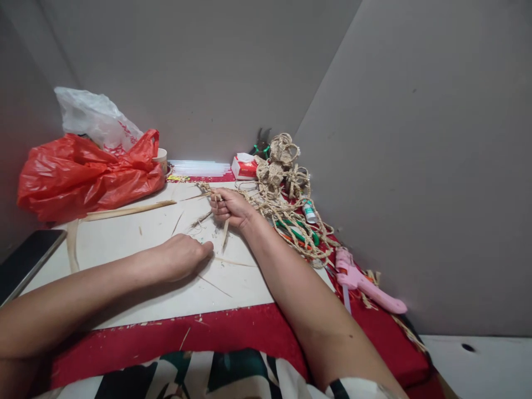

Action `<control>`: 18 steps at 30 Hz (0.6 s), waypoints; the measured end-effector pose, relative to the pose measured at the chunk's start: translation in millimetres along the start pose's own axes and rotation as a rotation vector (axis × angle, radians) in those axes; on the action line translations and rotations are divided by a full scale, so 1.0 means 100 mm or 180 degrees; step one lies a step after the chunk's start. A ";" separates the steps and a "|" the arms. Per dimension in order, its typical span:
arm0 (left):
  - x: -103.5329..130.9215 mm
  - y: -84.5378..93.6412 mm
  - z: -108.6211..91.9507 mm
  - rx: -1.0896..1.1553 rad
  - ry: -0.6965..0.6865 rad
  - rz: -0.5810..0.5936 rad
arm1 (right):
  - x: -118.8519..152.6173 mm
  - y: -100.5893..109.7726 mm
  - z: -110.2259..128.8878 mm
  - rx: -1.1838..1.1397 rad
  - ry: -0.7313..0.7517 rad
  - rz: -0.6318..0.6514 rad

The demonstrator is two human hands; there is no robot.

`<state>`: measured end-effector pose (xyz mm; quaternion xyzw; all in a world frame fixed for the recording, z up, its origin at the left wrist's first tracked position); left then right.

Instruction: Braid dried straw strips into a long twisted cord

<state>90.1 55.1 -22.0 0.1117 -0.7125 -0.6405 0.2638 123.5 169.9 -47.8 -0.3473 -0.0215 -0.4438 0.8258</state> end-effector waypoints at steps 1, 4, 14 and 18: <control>0.02 -0.01 0.03 0.0001 0.0002 0.0020 | 0.00 0.00 0.00 0.0018 -0.0002 -0.0009; 0.11 -0.04 0.16 0.0081 0.0053 0.0032 | 0.00 0.01 0.00 0.0055 -0.0001 -0.0038; 0.44 0.08 0.19 0.0440 0.0072 -0.0277 | 0.00 -0.03 -0.02 0.0036 -0.0099 -0.0011; 0.35 0.04 0.01 0.0644 -0.0235 -0.0227 | -0.01 -0.02 -0.05 0.0060 -0.0147 -0.0020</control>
Point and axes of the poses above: each hand's wrist, its own x-axis away from the middle knuckle, its own y-axis out of the back of the hand, z = x × y, the point moved 10 cm from there along -x, towards the middle knuckle, and after that the axes turned 7 degrees about -y, right-handed, at the moved point
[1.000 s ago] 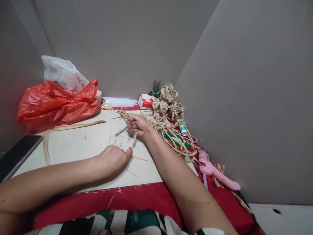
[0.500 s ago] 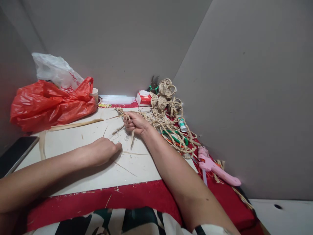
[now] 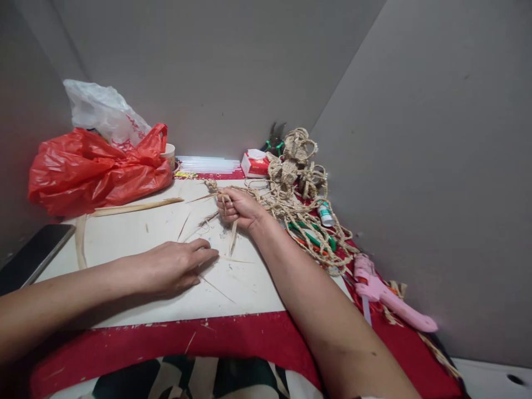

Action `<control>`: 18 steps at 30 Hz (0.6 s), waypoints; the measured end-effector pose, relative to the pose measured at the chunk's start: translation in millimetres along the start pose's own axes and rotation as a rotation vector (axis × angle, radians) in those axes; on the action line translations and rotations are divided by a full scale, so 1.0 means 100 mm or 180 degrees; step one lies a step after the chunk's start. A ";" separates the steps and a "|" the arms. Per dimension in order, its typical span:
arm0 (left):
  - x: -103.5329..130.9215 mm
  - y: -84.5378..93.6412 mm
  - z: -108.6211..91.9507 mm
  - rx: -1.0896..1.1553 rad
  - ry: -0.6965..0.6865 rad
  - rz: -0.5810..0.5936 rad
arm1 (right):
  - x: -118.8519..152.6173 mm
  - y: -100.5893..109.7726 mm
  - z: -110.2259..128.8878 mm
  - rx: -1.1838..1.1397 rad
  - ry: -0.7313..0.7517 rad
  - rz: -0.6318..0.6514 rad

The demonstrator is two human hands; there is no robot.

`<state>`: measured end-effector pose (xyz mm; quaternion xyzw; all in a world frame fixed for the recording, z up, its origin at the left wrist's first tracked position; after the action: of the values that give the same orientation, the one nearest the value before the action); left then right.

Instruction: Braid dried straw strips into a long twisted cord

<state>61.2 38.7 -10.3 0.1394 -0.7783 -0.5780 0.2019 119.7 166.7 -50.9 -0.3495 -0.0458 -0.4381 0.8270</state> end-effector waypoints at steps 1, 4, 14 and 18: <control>-0.04 -0.03 0.00 -0.0005 -0.0006 0.0044 | 0.00 0.01 0.00 0.0007 -0.0004 -0.0013; -0.14 -0.11 0.03 -0.0101 0.0057 0.0184 | -0.01 0.01 -0.01 0.0042 -0.0016 -0.0025; 0.14 -0.21 -0.21 -0.0919 -0.0212 -0.0052 | 0.00 -0.02 -0.05 0.0129 -0.0027 0.0032; 0.49 -0.16 -0.02 -0.0863 0.0062 -0.0097 | 0.01 -0.02 -0.07 0.0150 -0.0050 -0.0013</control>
<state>19.1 10.0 -17.6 0.1283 -0.6889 -0.6794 0.2176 117.4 161.0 -54.8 -0.3333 -0.0632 -0.4358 0.8337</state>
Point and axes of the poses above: each hand's wrist, its own x-axis away from the middle knuckle, its own y-axis out of the back of the hand, z = x × y, the point moved 10 cm from there along -x, towards the middle knuckle, and after that the axes turned 7 degrees about -y, right-handed, at the moved point
